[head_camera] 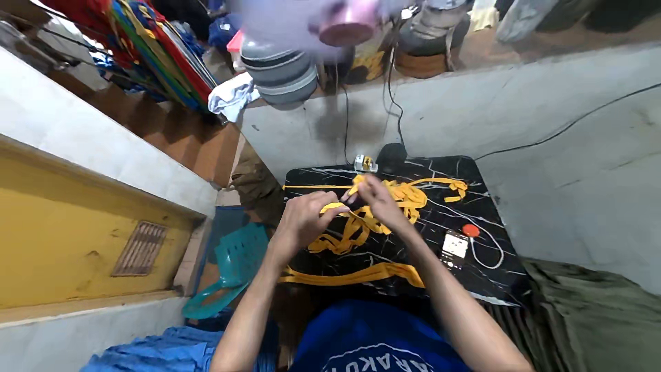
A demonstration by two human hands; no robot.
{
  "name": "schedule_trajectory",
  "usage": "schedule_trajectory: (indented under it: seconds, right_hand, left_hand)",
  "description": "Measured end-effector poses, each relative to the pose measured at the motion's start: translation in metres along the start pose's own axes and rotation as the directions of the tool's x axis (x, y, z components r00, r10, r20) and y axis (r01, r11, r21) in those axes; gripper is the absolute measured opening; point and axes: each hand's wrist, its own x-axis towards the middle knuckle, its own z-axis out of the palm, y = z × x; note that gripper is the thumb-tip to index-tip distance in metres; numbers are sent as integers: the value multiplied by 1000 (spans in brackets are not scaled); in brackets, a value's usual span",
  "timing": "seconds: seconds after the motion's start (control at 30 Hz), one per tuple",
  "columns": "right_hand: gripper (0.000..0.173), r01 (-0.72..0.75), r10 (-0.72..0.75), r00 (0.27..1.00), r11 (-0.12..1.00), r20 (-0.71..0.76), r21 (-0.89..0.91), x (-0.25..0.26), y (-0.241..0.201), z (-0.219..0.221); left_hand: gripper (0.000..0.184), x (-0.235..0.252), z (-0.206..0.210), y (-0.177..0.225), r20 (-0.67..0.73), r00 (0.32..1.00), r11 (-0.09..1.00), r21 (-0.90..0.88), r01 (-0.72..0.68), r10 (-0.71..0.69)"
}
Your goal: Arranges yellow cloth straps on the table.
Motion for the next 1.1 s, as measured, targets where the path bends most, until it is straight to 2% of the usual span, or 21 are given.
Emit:
schedule_trajectory:
  seconds: [0.1, 0.2, 0.3, 0.4, 0.47, 0.57, 0.63, 0.7, 0.8, 0.87, 1.0, 1.1]
  right_hand:
    - [31, -201, 173, 937, 978, 305, 61, 12, 4, 29]
    - [24, -264, 216, 899, 961, 380, 79, 14, -1, 32]
    - [20, -257, 206, 912, 961, 354, 101, 10, -19, 32]
    - [20, -187, 160, 929, 981, 334, 49, 4, -32, 38]
    - [19, -124, 129, 948, 992, 290, -36, 7, -24, 44]
    - [21, -30, 52, 993, 979, 106, -203, 16, -14, 51]
    - [26, 33, -38, 999, 968, -15, -248, 22, -19, 58]
    - [27, 78, -88, 995, 985, -54, -155, 27, -31, 66]
    - [12, 80, -77, 997, 976, -26, 204, 34, -49, 86]
    - [9, 35, -45, 999, 940, 23, 339, 35, -61, 102]
    - [13, -130, 86, 990, 874, 115, 468, 27, -82, 128]
    - [17, -143, 63, 980, 880, 188, 452, 13, -86, 133]
  left_hand:
    - [18, -9, -40, -3, 94, 995, 999, 43, 25, -29]
    - [23, -35, -88, -30, 101, 993, 990, 134, 51, -65]
    - [10, -67, -117, -60, -17, 991, 988, 86, 130, -129]
    - [9, -91, -129, -80, -175, 961, 975, -101, 198, -213]
    - [6, -101, -133, -86, -138, 969, 969, -164, 184, -207]
    - [20, -106, -127, -76, -30, 993, 980, -165, 110, -116]
    - [20, -108, -115, -61, -48, 995, 987, -141, 83, -90]
    - [20, -101, -100, -53, -120, 989, 985, -156, 69, -88]
    - [15, -90, -81, -48, -177, 980, 966, -255, 38, -86]
    - [7, -86, -71, -47, -207, 975, 950, -311, 8, -76]
    - [8, -84, -73, -50, -225, 970, 939, -344, 10, -93]
    - [12, -68, -89, -45, -239, 968, 939, -343, -6, -81]
